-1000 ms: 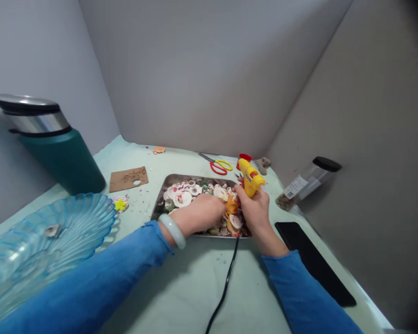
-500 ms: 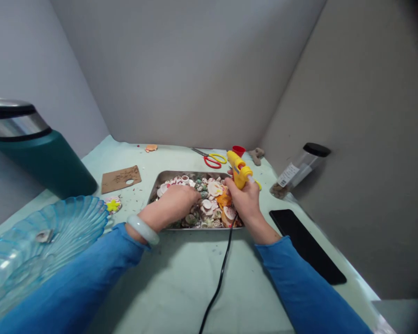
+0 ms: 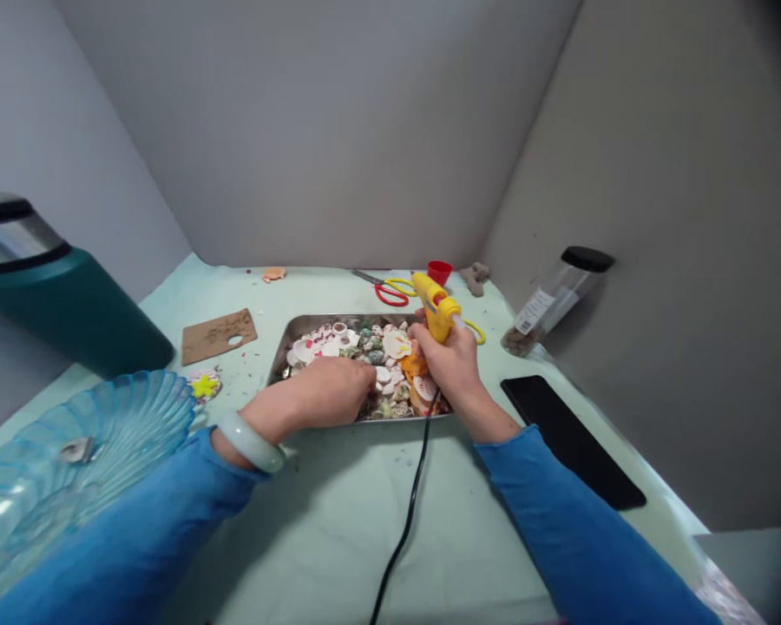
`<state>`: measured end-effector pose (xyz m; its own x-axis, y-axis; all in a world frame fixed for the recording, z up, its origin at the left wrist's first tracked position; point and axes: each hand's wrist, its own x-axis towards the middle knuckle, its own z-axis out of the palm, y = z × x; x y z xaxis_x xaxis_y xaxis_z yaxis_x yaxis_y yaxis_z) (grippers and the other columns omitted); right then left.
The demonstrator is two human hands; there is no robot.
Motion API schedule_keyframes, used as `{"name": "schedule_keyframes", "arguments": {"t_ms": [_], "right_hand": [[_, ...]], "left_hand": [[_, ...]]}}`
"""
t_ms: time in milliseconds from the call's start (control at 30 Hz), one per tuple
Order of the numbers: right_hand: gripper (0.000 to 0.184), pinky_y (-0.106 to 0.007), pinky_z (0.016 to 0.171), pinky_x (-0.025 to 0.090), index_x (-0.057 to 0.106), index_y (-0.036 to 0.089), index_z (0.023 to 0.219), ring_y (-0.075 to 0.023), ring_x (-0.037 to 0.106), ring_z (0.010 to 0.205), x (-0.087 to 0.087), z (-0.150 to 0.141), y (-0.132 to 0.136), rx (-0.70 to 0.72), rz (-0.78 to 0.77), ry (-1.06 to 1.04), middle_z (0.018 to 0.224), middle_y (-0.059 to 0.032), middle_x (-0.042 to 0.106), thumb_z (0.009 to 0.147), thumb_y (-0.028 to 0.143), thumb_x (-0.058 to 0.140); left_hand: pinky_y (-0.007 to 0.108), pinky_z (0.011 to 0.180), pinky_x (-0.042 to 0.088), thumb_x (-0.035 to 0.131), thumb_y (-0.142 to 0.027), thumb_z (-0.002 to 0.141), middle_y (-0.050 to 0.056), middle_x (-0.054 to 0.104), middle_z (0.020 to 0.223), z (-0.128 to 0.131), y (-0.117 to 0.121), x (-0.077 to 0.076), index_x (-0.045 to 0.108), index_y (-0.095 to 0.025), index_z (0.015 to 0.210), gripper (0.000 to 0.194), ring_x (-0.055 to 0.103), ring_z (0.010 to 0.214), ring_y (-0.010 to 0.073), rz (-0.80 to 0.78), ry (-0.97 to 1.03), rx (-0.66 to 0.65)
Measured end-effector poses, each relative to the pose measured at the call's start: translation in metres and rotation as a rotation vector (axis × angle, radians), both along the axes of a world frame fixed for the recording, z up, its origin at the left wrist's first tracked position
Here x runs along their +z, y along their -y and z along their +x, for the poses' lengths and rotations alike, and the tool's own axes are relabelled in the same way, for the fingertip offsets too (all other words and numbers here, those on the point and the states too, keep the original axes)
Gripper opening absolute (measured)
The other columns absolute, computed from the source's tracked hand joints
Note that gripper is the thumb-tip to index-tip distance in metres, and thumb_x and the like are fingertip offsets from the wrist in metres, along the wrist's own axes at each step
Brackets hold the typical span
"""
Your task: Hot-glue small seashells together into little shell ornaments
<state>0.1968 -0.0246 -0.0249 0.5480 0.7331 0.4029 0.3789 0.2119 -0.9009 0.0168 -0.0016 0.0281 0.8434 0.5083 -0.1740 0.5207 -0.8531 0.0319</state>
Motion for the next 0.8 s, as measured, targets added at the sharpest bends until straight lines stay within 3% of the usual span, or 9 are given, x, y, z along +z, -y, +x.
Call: {"name": "schedule_keyframes", "arguments": {"t_ms": [200, 433, 567, 667, 800], "right_hand": [[0.029, -0.030, 0.063, 0.049, 0.067, 0.015, 0.096, -0.0195, 0.062, 0.071, 0.000, 0.000, 0.000, 0.014, -0.012, -0.003, 0.076, -0.0040, 0.068, 0.072, 0.029, 0.058], [0.030, -0.029, 0.061, 0.048, 0.066, 0.015, 0.097, -0.0176, 0.061, 0.066, 0.001, -0.001, 0.001, 0.045, -0.024, -0.015, 0.073, -0.0025, 0.066, 0.073, 0.031, 0.059], [0.030, -0.029, 0.062, 0.048, 0.066, 0.015, 0.097, -0.0179, 0.060, 0.067, 0.000, -0.001, 0.001, 0.051, -0.028, -0.018, 0.073, -0.0029, 0.066, 0.073, 0.032, 0.059], [0.031, -0.029, 0.062, 0.048, 0.066, 0.014, 0.098, -0.0178, 0.060, 0.067, -0.001, -0.001, 0.001, 0.057, -0.030, -0.019, 0.073, -0.0030, 0.066, 0.073, 0.032, 0.059], [0.030, -0.030, 0.063, 0.049, 0.067, 0.014, 0.097, -0.0179, 0.060, 0.067, -0.001, 0.000, 0.000, 0.048, -0.022, -0.001, 0.074, -0.0034, 0.066, 0.073, 0.031, 0.060]], "left_hand": [[0.031, 0.062, 0.048, 0.049, -0.018, 0.077, 0.014, 0.070, 0.083, 0.010, -0.024, -0.007, 0.060, -0.014, 0.098, 0.024, 0.067, 0.074, 0.0261, 0.101, -0.150, 0.064], [0.035, 0.067, 0.047, 0.046, -0.018, 0.078, 0.020, 0.069, 0.083, 0.003, -0.047, -0.007, 0.059, -0.010, 0.098, 0.025, 0.067, 0.078, 0.0291, 0.251, -0.150, 0.149], [0.034, 0.066, 0.047, 0.052, -0.017, 0.074, 0.017, 0.069, 0.081, -0.002, -0.045, -0.003, 0.059, -0.012, 0.098, 0.026, 0.066, 0.078, 0.0284, 0.268, -0.136, 0.138], [0.032, 0.067, 0.046, 0.053, -0.029, 0.079, 0.014, 0.069, 0.080, -0.005, -0.037, -0.001, 0.061, -0.015, 0.096, 0.023, 0.065, 0.079, 0.0265, 0.230, -0.125, 0.144], [0.030, 0.068, 0.046, 0.053, -0.040, 0.082, 0.009, 0.067, 0.093, -0.002, -0.022, -0.003, 0.063, -0.021, 0.097, 0.026, 0.064, 0.080, 0.0229, 0.107, -0.044, 0.001]]}}
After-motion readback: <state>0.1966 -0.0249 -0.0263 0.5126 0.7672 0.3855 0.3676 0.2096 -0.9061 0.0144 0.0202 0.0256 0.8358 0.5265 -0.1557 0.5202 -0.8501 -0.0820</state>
